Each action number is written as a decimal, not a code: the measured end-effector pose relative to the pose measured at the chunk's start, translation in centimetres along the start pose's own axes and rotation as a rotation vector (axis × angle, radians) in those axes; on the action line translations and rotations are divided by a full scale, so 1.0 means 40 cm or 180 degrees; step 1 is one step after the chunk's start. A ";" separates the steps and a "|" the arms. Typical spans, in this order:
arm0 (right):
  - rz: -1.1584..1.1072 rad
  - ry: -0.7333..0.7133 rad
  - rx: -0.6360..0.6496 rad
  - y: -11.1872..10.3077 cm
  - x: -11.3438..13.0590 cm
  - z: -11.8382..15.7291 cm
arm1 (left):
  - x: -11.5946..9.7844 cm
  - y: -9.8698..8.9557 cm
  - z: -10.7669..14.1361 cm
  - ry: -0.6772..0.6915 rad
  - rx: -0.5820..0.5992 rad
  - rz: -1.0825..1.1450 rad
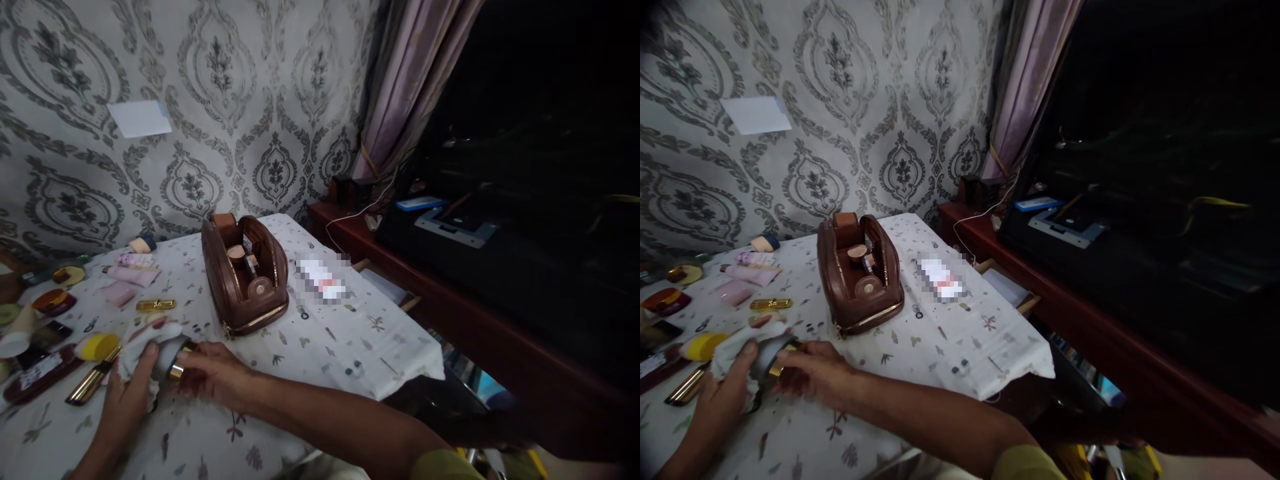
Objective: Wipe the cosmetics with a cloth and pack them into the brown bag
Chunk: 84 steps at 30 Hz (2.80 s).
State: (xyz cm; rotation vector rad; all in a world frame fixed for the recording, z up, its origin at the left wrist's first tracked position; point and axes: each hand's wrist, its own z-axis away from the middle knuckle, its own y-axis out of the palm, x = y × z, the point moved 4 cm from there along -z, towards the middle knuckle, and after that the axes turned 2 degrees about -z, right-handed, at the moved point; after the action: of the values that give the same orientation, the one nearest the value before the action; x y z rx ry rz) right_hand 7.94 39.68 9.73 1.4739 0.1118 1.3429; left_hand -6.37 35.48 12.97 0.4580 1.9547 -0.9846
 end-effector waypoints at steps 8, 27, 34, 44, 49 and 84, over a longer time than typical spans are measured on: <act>0.0033 0.0079 -0.0046 0.001 -0.012 -0.004 | -0.094 -0.038 -0.004 0.0830 -0.0400 0.0258; -0.0019 0.0271 -0.0478 0.005 0.030 0.006 | -0.100 0.032 0.052 0.3460 0.0700 -0.1094; 0.0147 0.0462 -0.0423 0.016 0.019 0.023 | -0.082 0.016 0.039 0.2359 0.0528 -0.0536; 0.0006 0.0437 -0.0087 0.015 -0.010 0.013 | 0.003 -0.001 -0.007 0.0154 0.0376 0.0079; -0.0369 0.1401 0.0026 0.021 0.005 0.008 | -0.010 0.011 0.002 0.1494 0.0702 -0.0349; 0.0446 -0.0209 -0.0480 0.031 0.014 0.037 | 0.087 -0.026 -0.004 0.0528 -0.0480 -0.0510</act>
State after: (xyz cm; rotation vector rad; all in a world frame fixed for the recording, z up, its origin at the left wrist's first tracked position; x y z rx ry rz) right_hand 8.55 38.62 11.32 1.4170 -0.1349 1.3817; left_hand -9.03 34.74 10.60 0.3094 2.2251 -0.9136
